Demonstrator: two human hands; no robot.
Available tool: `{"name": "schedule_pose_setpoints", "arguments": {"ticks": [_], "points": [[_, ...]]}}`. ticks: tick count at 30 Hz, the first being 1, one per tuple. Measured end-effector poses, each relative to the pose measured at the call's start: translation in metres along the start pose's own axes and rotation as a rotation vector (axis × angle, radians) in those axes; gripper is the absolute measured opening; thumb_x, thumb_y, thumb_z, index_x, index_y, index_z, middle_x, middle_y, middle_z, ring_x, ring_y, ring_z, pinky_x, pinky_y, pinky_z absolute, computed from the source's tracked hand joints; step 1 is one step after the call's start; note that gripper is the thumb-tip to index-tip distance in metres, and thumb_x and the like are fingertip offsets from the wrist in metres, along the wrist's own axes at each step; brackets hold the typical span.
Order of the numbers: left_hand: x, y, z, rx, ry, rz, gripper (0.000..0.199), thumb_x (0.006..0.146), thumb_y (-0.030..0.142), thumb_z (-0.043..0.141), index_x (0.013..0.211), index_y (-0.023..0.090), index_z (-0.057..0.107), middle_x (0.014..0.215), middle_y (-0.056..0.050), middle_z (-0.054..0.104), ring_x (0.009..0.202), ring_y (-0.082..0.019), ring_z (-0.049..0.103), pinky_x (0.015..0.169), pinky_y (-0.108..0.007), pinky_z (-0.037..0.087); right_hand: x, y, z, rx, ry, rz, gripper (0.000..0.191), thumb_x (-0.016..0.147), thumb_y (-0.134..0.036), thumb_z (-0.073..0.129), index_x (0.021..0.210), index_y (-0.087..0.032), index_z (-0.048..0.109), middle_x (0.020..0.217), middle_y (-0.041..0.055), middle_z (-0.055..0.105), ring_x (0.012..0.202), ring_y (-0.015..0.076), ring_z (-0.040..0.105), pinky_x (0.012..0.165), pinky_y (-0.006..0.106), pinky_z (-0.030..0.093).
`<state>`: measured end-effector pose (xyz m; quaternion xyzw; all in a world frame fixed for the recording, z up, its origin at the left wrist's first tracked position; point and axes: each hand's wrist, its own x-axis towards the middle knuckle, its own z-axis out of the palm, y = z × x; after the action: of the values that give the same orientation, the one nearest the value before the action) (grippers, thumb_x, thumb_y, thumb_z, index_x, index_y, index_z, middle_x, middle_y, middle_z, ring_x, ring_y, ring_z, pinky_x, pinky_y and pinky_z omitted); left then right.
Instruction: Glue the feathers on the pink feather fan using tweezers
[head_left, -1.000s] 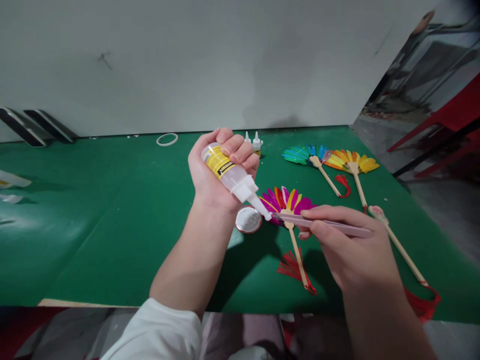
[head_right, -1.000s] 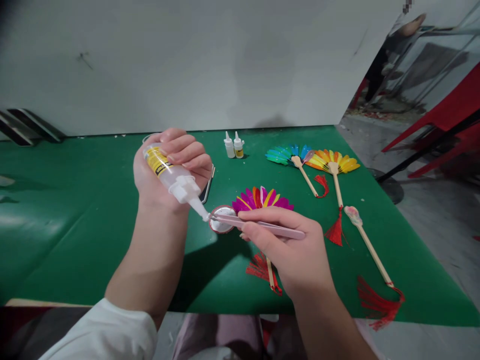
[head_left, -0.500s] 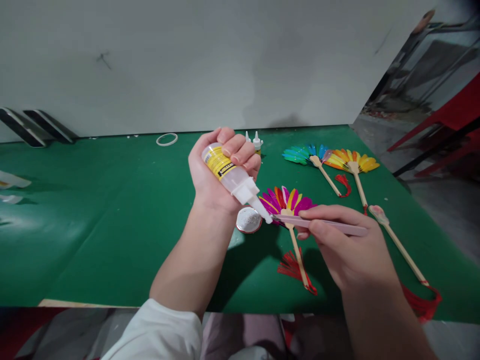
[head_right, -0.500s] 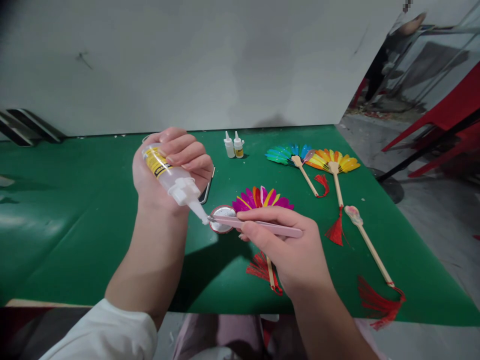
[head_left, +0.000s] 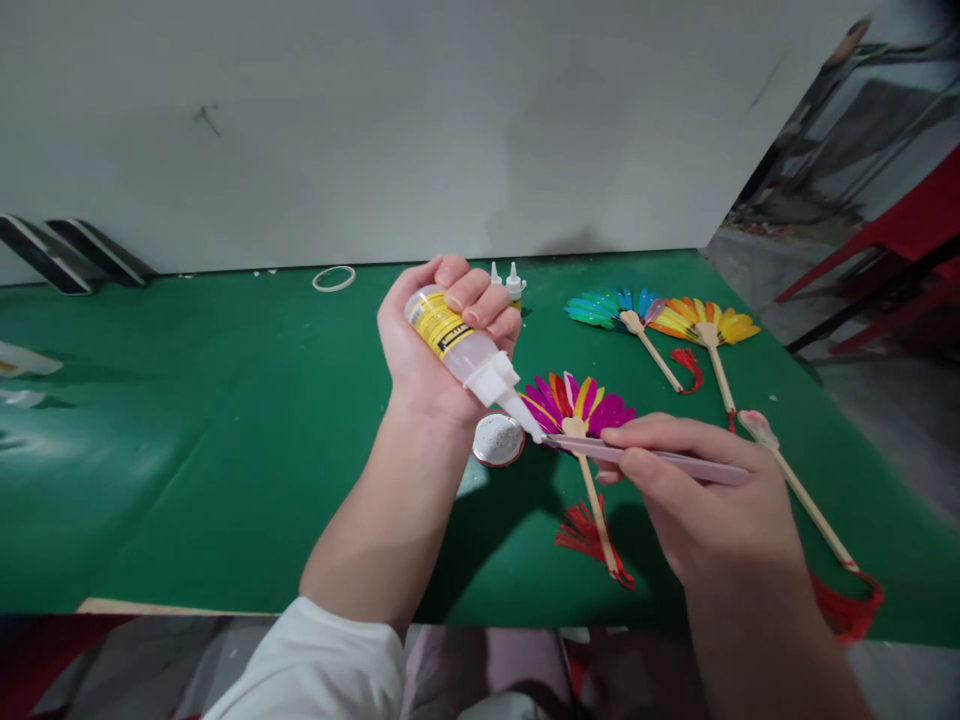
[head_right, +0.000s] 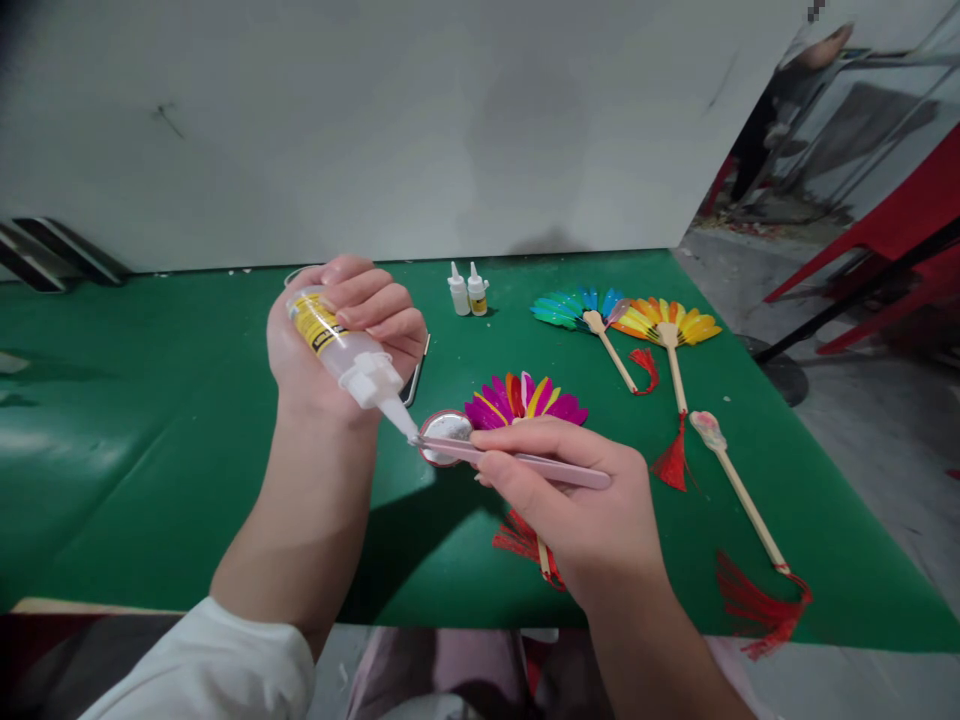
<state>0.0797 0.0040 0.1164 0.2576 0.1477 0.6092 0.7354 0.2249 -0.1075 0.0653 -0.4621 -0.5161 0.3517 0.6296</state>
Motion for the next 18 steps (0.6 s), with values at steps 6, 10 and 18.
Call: {"name": "schedule_pose_setpoints", "arguments": {"ticks": [6, 10, 18], "points": [[0.002, -0.001, -0.001, 0.073, 0.042, 0.030, 0.031, 0.085, 0.022, 0.033, 0.054, 0.019, 0.033, 0.044, 0.004, 0.034, 0.035, -0.006, 0.036, 0.038, -0.019, 0.030, -0.005, -0.020, 0.001, -0.177, 0.079, -0.004, 0.018, 0.067, -0.012, 0.068, 0.072, -0.029, 0.071, 0.069, -0.0045, 0.070, 0.063, 0.0124, 0.065, 0.057, 0.022, 0.054], [0.011, 0.008, -0.011, 0.004, 0.087, 0.035, 0.027, 0.081, 0.021, 0.037, 0.054, 0.019, 0.031, 0.042, 0.004, 0.036, 0.034, -0.006, 0.036, 0.037, -0.019, 0.028, -0.002, -0.033, -0.012, -0.317, 0.239, -0.092, 0.017, 0.065, -0.012, 0.070, 0.069, -0.028, 0.070, 0.068, -0.0045, 0.069, 0.061, 0.0128, 0.064, 0.056, 0.024, 0.053], [0.044, 0.019, -0.044, -0.100, 0.460, 0.238, 0.009, 0.063, 0.019, 0.035, 0.055, 0.017, 0.032, 0.040, 0.005, 0.038, 0.035, -0.006, 0.041, 0.039, -0.017, 0.025, 0.024, 0.020, -0.078, -0.630, 0.433, -0.008, 0.013, 0.072, -0.030, 0.065, 0.084, -0.026, 0.070, 0.083, 0.0013, 0.070, 0.078, 0.0221, 0.066, 0.069, 0.035, 0.053]]}}
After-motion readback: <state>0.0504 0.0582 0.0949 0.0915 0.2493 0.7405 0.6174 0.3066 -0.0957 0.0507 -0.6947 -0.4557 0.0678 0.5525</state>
